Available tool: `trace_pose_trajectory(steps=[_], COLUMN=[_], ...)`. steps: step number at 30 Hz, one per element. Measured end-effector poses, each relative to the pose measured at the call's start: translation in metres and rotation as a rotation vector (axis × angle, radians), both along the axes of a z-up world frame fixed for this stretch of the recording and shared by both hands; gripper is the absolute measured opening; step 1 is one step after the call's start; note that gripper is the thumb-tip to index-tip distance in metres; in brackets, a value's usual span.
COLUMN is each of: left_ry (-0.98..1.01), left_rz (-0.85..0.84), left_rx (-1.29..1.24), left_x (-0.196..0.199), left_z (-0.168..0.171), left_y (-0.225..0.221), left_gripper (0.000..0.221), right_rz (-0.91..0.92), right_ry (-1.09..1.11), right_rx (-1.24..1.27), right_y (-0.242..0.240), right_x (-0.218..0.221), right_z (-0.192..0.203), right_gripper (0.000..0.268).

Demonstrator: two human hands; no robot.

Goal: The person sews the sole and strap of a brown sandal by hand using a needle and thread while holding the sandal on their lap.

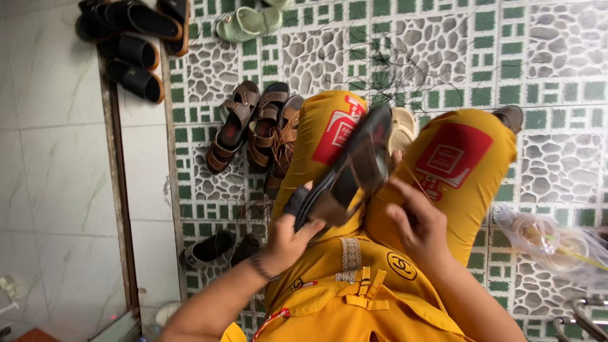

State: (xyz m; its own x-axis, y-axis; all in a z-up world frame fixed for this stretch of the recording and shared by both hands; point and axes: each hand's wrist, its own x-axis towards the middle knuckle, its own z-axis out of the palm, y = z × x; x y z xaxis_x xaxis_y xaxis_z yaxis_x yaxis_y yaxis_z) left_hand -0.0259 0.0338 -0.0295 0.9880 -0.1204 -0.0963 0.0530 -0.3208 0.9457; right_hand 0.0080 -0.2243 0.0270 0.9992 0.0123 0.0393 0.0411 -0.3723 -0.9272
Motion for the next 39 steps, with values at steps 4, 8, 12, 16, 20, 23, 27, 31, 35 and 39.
trace_pose_trajectory(steps=[4,8,12,16,20,23,27,31,35,39], left_ry=[-0.008,-0.146,-0.285,-0.140,-0.282,-0.389,0.332,0.367,0.189,0.394], left_rz=[0.081,0.010,-0.248,-0.415,-0.185,-0.096,-0.626,-0.465,-0.319,-0.163], left_rx=[-0.076,0.046,0.156,0.424,0.711,0.592,0.543,0.425,0.348,0.243], left_x=[0.022,0.015,0.018,0.006,0.040,0.066,0.077,0.057,0.027,0.002], left_z=[-0.017,-0.032,-0.008,-0.015,0.010,0.046,0.061,0.040,0.020,0.008], left_y=[-0.065,-0.081,-0.080,-0.033,0.000,-0.047,-0.099,-0.094,-0.077,-0.057], left_gripper=[0.068,0.067,0.088,0.099,0.059,0.085,0.121,0.115,0.111,0.108], right_rz=[-0.115,-0.157,-0.336,-0.523,-0.529,-0.427,-0.394,-0.329,-0.307,-0.365], right_ry=[-0.045,0.176,0.101,-0.145,-0.292,-0.257,-0.086,0.223,0.231,0.232], right_rx=[-0.104,0.036,0.078,0.121,0.092,0.106,0.060,-0.107,-0.168,-0.104], right_y=[0.001,0.000,-0.015,-0.036,-0.043,-0.045,-0.023,0.009,0.034,0.029], right_x=[0.010,-0.004,-0.024,-0.049,-0.084,-0.084,-0.051,-0.009,0.001,-0.033], right_z=[-0.022,-0.030,-0.018,-0.044,-0.100,-0.102,-0.051,-0.015,-0.010,-0.033], right_gripper=[0.037,0.034,0.024,0.034,0.035,0.040,0.025,0.022,0.022,0.017])
